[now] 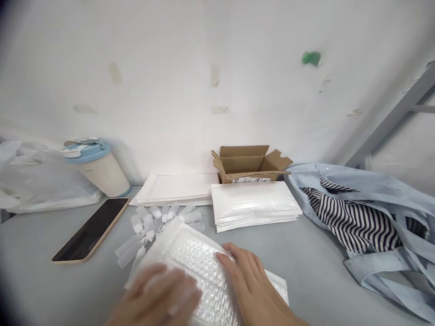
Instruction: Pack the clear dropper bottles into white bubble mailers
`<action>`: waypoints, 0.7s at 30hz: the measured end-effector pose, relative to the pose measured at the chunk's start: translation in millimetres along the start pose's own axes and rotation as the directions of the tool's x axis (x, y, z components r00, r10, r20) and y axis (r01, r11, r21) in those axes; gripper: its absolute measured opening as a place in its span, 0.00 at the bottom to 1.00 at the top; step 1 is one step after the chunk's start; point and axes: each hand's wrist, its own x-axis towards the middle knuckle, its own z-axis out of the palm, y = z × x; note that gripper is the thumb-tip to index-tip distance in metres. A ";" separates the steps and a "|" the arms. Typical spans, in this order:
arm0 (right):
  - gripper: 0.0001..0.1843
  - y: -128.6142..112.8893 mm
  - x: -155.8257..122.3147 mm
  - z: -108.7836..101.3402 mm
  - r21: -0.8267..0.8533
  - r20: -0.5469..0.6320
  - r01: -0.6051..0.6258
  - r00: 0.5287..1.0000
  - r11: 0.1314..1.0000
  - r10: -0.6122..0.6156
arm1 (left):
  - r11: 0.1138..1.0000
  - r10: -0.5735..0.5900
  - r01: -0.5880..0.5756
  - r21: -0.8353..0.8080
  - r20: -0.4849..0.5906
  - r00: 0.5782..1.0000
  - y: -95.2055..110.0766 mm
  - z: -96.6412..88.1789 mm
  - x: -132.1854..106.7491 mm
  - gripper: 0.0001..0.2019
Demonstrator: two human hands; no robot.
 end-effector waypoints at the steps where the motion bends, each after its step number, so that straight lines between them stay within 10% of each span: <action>1: 0.46 0.1 0.5 -2.9 -0.025 0.062 -0.032 0.997 0.999 0.034 | 0.985 -0.169 0.169 -0.033 -0.024 0.985 -8.8 -2.8 -0.3 0.08; 3: 0.42 3.1 0.6 -3.2 -0.054 -0.112 0.055 0.992 0.997 -0.060 | 0.840 -0.532 0.532 -0.105 0.037 0.846 -28.7 -12.6 2.6 0.16; 4: 0.41 5.6 0.3 -0.9 -0.076 -0.160 0.065 0.984 0.995 -0.077 | 0.657 -0.722 0.735 -0.166 0.140 0.677 -38.1 -18.4 5.4 0.17; 6: 0.40 10.6 -0.1 5.5 -0.125 -0.199 0.101 0.972 0.987 -0.125 | 0.237 -0.776 0.917 -0.321 0.506 0.377 -51.7 -29.1 11.8 0.18; 7: 0.40 12.5 -0.1 8.1 -0.142 -0.195 0.104 0.972 0.984 -0.131 | 0.052 -0.692 0.932 -0.358 0.660 0.292 -55.1 -32.8 14.7 0.18; 9: 0.39 14.4 0.5 10.5 -0.162 -0.192 0.113 0.971 0.980 -0.144 | -0.170 -0.495 0.905 -0.391 0.828 0.265 -54.8 -35.9 19.3 0.15; 13: 0.40 12.5 1.0 10.0 -0.174 -0.167 0.107 0.976 0.979 -0.137 | -0.295 -0.346 0.869 -0.398 0.892 0.291 -35.5 -27.6 24.4 0.07; 21: 0.42 -9.4 14.8 3.4 -0.302 -0.061 0.216 0.968 0.929 -0.245 | -0.058 -0.287 0.924 -0.377 0.893 0.346 -0.6 -13.8 27.4 0.13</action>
